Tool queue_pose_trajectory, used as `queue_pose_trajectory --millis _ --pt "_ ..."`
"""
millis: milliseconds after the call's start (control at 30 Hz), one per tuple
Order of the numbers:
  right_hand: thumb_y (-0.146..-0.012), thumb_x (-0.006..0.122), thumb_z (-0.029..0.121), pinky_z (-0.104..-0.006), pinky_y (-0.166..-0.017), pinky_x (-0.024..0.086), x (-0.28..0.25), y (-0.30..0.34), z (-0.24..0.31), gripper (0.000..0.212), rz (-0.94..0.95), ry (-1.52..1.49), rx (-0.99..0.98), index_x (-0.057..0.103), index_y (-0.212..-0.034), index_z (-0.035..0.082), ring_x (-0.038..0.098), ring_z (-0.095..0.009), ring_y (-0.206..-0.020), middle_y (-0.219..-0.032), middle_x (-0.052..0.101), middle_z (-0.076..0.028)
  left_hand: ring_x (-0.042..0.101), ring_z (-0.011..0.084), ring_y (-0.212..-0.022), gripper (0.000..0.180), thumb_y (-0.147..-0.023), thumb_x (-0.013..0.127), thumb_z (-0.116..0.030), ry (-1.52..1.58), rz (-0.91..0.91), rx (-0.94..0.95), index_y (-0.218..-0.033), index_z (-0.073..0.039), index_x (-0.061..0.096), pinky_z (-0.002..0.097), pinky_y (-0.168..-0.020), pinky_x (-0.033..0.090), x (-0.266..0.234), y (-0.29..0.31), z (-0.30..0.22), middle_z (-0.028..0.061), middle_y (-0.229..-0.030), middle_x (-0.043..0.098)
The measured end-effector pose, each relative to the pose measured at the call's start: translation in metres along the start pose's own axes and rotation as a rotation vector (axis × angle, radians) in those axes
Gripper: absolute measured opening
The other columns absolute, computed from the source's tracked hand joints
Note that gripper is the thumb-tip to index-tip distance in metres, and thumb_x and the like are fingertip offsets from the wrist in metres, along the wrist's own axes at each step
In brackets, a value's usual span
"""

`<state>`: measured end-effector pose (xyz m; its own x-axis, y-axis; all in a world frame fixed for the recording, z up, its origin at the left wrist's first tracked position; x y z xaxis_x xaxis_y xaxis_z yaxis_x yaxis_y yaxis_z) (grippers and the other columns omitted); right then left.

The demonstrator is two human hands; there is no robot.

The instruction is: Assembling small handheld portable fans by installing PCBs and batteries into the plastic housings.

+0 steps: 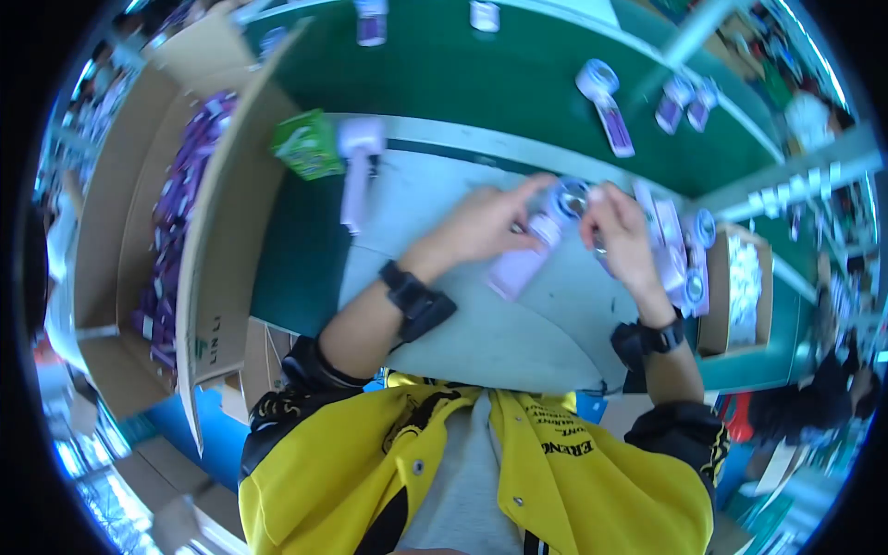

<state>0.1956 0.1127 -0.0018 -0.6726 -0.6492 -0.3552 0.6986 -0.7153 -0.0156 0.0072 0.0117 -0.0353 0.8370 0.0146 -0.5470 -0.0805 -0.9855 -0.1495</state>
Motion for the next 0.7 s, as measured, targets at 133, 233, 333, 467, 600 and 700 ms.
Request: queue_pose_trajectory --millis 133,233,333,467,600,700 --pt "-0.100 0.054 0.028 -0.0279 -0.047 0.037 0.021 0.017 -0.015 0.029 -0.084 0.082 0.031 0.050 -0.081 0.007 0.049 -0.008 -0.053 -0.060 0.052 -0.001 0.067 0.0347 -0.071 0.056 -0.072 0.082 -0.023 0.045 -0.183 -0.099 -0.118 -0.010 0.053 0.0417 -0.060 0.052 -0.005 0.007 0.000 0.0140 -0.076 0.067" --pt "-0.089 0.069 0.022 -0.0291 -0.050 0.042 0.029 0.027 -0.005 0.024 -0.038 0.300 -0.160 0.053 -0.080 0.006 0.055 -0.012 -0.055 -0.062 0.054 -0.005 0.060 0.0222 -0.063 0.039 -0.073 0.083 -0.015 -0.025 -0.098 -0.082 -0.101 -0.005 0.057 0.0328 -0.057 0.048 -0.008 0.008 0.002 0.0091 -0.073 0.064" --pt "-0.081 0.076 0.019 -0.0310 -0.052 0.044 0.036 0.030 -0.007 0.024 -0.041 0.429 -0.241 0.055 -0.082 0.006 0.058 -0.016 -0.056 -0.067 0.056 -0.007 0.058 0.0164 -0.059 0.028 -0.074 0.082 -0.011 -0.017 -0.034 -0.112 -0.088 -0.003 0.060 0.0289 -0.055 0.046 -0.011 0.011 -0.003 0.0075 -0.071 0.063" --pt "-0.074 0.080 0.017 -0.0340 -0.053 0.046 0.036 0.032 -0.004 0.027 -0.009 0.496 -0.256 0.056 -0.083 0.007 0.059 -0.022 -0.058 -0.073 0.059 -0.007 0.057 0.0140 -0.060 0.019 -0.076 0.079 -0.008 0.134 0.058 -0.203 -0.081 -0.002 0.062 0.0276 -0.056 0.046 -0.014 0.018 -0.012 0.0061 -0.072 0.063" --pt "-0.073 0.081 0.016 -0.0349 -0.053 0.046 0.030 0.028 0.000 0.028 0.027 0.471 -0.220 0.057 -0.084 0.007 0.060 -0.024 -0.058 -0.078 0.060 -0.007 0.055 0.0074 -0.070 0.015 -0.079 0.075 0.001 0.273 0.187 -0.215 -0.084 -0.001 0.062 0.0231 -0.063 0.047 -0.021 0.018 -0.018 0.0000 -0.080 0.064" --pt "-0.073 0.080 0.015 -0.0344 -0.053 0.047 0.030 0.029 0.001 0.026 0.028 0.471 -0.259 0.059 -0.086 0.007 0.060 -0.023 -0.059 -0.079 0.060 -0.007 0.059 0.0074 -0.078 0.018 -0.078 0.075 0.004 0.293 0.251 -0.182 -0.090 -0.002 0.063 0.0234 -0.071 0.050 -0.023 0.019 -0.020 0.0002 -0.086 0.065"
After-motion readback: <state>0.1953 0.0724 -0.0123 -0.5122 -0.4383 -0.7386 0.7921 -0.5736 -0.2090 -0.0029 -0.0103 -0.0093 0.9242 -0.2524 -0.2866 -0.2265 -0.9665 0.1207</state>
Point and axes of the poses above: each hand's wrist, its own y-axis away from the middle knuckle, its own x-axis out of the palm, z = x × y, the point moved 2 cm from there along -y, towards the middle knuckle
